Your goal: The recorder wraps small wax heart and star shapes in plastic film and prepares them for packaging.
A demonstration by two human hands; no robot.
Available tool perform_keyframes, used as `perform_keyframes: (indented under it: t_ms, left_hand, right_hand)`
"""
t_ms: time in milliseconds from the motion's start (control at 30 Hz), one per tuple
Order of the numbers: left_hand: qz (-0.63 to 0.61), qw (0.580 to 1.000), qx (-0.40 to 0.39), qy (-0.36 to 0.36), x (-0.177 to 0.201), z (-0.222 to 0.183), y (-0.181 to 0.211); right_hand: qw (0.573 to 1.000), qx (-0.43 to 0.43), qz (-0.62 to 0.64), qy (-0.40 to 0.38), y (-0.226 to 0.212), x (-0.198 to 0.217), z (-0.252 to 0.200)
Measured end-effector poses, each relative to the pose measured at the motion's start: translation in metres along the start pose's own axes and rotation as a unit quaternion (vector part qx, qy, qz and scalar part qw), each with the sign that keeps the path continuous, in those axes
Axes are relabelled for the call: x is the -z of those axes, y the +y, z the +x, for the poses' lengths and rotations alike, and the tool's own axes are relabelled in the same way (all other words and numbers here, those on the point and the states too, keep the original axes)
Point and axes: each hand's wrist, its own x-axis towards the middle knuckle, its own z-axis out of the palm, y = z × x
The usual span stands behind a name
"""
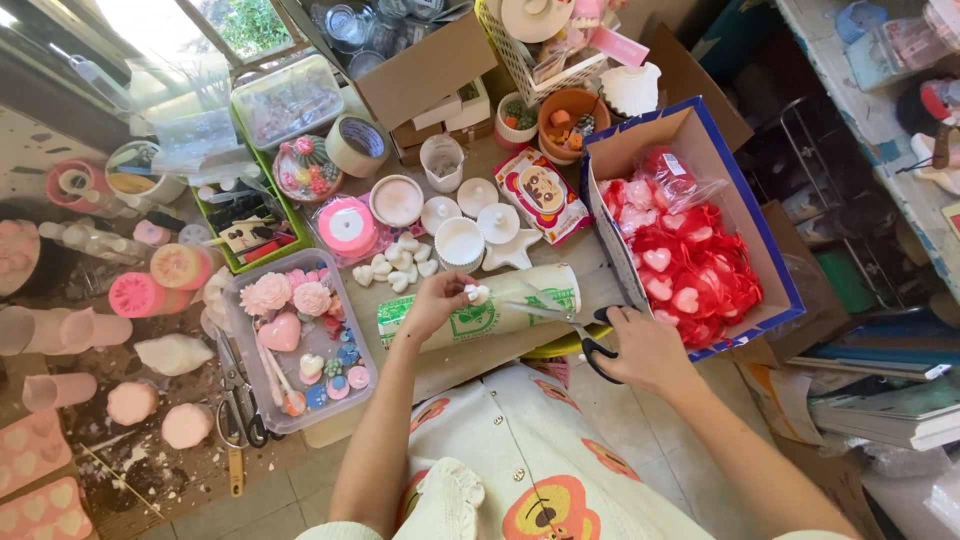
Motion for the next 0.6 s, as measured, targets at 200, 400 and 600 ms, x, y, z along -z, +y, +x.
perform_keyframes:
  t_ms: [200,400,600]
  left_hand:
    - [-0.018,1.000,-0.018,-0.006,-0.002,-0.006,0.005]
    - [-0.015,0.999,-0.029,0.000,0.003,-0.006,-0.002]
    - [-0.050,0.998,-0.019,-0.011,0.009,-0.004,0.000]
  right_hand:
    - [0.991,0.119,-0.062,0.016,0.024,-0.024,0.034]
    - [0.975,0.186,-0.107,-0.063,0.058,-0.058,0.055]
    - [0.973,0.227,-0.048,0.003,0.043,-0.047,0.038]
